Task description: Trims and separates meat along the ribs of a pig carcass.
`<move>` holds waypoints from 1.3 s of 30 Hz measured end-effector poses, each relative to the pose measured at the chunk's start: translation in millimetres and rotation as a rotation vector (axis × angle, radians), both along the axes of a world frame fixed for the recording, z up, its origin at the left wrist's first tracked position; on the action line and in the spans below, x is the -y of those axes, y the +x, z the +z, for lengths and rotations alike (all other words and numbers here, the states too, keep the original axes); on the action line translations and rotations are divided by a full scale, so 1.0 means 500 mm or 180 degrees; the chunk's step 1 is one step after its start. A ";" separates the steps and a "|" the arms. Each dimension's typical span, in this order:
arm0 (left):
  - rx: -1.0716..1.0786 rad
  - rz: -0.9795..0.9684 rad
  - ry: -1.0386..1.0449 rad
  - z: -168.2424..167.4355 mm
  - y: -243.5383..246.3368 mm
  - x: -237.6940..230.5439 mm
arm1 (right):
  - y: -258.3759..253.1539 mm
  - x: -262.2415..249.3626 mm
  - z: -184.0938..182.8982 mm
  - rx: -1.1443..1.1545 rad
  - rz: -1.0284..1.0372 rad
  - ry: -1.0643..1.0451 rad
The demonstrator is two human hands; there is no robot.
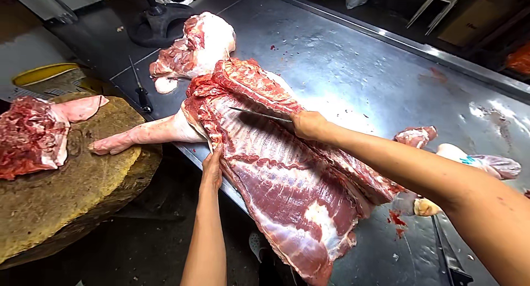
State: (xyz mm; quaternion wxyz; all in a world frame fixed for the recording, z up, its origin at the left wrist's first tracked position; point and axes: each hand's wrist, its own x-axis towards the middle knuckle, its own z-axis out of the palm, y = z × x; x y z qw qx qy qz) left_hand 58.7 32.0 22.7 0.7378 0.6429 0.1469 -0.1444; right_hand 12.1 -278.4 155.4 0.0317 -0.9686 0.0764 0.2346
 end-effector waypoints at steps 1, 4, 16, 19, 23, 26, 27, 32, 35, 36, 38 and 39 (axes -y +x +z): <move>0.0018 -0.0024 -0.0120 -0.001 -0.001 0.001 | -0.007 -0.003 -0.005 0.0089 -0.0012 0.0014; 0.0056 -0.0041 -0.0385 -0.002 -0.008 0.009 | -0.048 -0.033 -0.024 0.0326 -0.0069 0.0055; -0.0009 -0.0462 -0.0943 0.013 -0.006 -0.020 | -0.071 -0.016 -0.050 0.0298 0.0091 0.0028; -0.0177 -0.0374 -0.1253 0.014 -0.009 -0.032 | -0.080 -0.010 -0.054 0.0646 0.0392 0.0208; -0.0200 -0.0394 -0.1207 0.004 -0.014 -0.039 | -0.069 -0.036 -0.043 0.1302 0.0925 0.0508; 0.0091 -0.0192 -0.0484 -0.014 -0.010 -0.022 | -0.037 -0.055 -0.037 0.1696 0.1317 0.0572; 0.0149 -0.0156 -0.0136 -0.009 -0.008 -0.014 | -0.023 -0.061 -0.033 0.1597 0.1319 0.0518; -0.0085 -0.0326 0.1164 0.005 -0.001 0.025 | 0.037 -0.081 -0.022 0.0375 0.0711 -0.0160; -0.0113 -0.0335 0.1216 0.004 0.002 0.025 | 0.016 -0.079 -0.026 0.0472 0.0641 -0.0238; -0.0123 -0.0326 0.1215 0.005 0.000 0.025 | 0.004 -0.085 -0.027 0.0545 0.0641 -0.0264; -0.0126 -0.0333 0.1194 0.017 -0.009 0.027 | -0.019 -0.099 -0.029 0.0781 0.0722 -0.0237; -0.0090 -0.0320 0.1177 0.025 -0.015 0.026 | -0.023 -0.110 -0.030 0.0931 0.0817 -0.0210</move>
